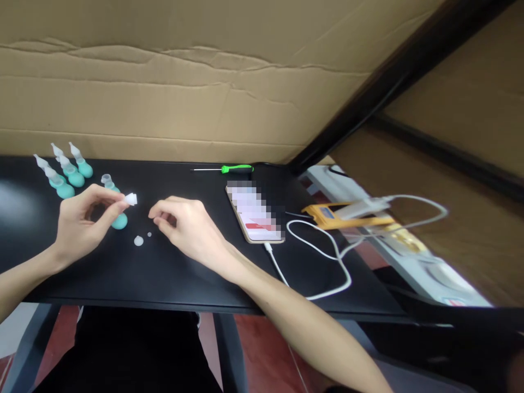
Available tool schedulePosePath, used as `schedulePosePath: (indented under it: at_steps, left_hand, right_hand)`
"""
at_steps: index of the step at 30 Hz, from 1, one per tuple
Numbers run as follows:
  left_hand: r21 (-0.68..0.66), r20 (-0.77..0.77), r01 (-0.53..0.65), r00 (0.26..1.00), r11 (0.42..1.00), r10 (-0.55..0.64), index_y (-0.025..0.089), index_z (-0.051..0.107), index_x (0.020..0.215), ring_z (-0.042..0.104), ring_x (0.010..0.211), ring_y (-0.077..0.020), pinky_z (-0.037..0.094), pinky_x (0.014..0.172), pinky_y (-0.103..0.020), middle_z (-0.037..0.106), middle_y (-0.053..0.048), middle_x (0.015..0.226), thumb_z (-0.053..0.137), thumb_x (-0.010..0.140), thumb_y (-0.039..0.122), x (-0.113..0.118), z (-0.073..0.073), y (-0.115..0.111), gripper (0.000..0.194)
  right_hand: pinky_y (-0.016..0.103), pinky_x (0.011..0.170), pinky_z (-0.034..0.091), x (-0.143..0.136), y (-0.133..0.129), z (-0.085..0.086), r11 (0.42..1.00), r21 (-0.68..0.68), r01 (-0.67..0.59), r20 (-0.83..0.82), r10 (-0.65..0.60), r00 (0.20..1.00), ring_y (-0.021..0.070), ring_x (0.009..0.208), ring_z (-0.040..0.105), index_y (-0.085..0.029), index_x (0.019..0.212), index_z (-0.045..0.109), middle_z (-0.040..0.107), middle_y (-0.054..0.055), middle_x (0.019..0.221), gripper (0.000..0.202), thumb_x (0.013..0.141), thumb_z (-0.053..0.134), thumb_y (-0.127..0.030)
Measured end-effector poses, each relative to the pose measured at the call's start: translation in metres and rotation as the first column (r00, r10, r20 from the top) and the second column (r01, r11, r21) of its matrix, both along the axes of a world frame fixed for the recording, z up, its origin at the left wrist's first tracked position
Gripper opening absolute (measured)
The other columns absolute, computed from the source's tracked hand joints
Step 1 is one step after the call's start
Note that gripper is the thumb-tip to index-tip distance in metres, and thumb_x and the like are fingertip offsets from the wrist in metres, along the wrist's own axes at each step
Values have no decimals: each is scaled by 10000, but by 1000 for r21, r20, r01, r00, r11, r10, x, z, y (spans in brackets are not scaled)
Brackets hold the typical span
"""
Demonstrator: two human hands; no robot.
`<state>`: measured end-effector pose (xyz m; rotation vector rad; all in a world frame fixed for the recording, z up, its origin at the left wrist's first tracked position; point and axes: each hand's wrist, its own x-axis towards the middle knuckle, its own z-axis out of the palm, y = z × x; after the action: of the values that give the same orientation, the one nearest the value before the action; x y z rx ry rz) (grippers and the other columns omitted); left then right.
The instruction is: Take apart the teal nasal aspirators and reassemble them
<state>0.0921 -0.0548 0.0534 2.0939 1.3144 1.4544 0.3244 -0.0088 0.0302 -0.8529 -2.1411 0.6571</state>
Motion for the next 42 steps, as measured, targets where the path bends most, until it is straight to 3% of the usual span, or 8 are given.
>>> schedulePosePath:
  at_steps: [5,12,15,24,30,34,37,42]
  left_hand:
    - [23,-413,130,904,991,-109,216,767,999,699,825,-168,539,800,-289,786,-35,939,589,1073,256,-13,11,13,197]
    - [-107,-882,48,457,993,-117,170,762,932,682,830,-229,466,672,-303,741,-102,963,504,955,52,-5,15,41,284]
    - [-207,-905,32,374,978,-204,169,776,918,684,777,-218,424,617,-270,719,-95,897,543,952,85,2,16,55,250]
    - [-333,-877,-72,389,940,-281,164,794,1029,732,813,-221,507,705,-288,772,-106,986,540,946,79,7,23,63,280]
    - [-300,-889,-96,389,949,-242,169,776,1055,753,862,-233,497,698,-281,790,-98,1015,568,951,102,8,36,57,242]
    - [-147,-854,-33,508,989,-110,169,767,1093,748,852,-226,507,684,-292,782,-92,1015,545,1021,188,2,32,54,235]
    - [5,-758,54,651,999,-31,153,755,1124,756,925,-226,577,785,-319,776,-101,1069,550,1049,222,-3,22,50,229]
    - [229,-539,183,842,956,-32,132,698,1280,754,970,-185,614,861,-301,766,-103,1154,653,1079,355,0,5,30,304]
  right_hand:
    - [249,655,459,2,1,-5,998,-31,-55,253,61,965,130,646,688,-199,851,775,764,-16,762,292,859,648,64]
    - [266,700,511,-4,6,-17,995,-61,-75,303,90,949,172,735,751,-184,860,839,814,42,843,332,850,631,75]
    - [278,730,539,-5,8,-17,995,-44,-88,308,97,947,184,767,776,-199,876,845,832,44,882,326,867,643,57]
    - [291,764,559,-5,6,-15,992,-103,-79,299,106,948,170,803,780,-185,1037,789,832,54,1020,251,870,756,-1]
    - [338,792,585,-2,16,-3,993,93,65,184,-82,979,200,811,726,-202,1061,805,794,52,960,145,942,747,-142]
    - [485,1001,601,-7,28,-18,979,193,60,186,-97,978,317,1114,734,-165,1260,789,765,167,1275,343,918,781,-148]
    - [455,926,621,-8,35,-26,999,47,18,128,-24,991,257,928,761,-170,1074,813,805,112,1056,146,951,738,-147]
    - [372,866,663,-7,27,-14,939,-284,-196,-445,52,894,198,898,803,-221,1003,741,827,42,999,281,904,880,-443]
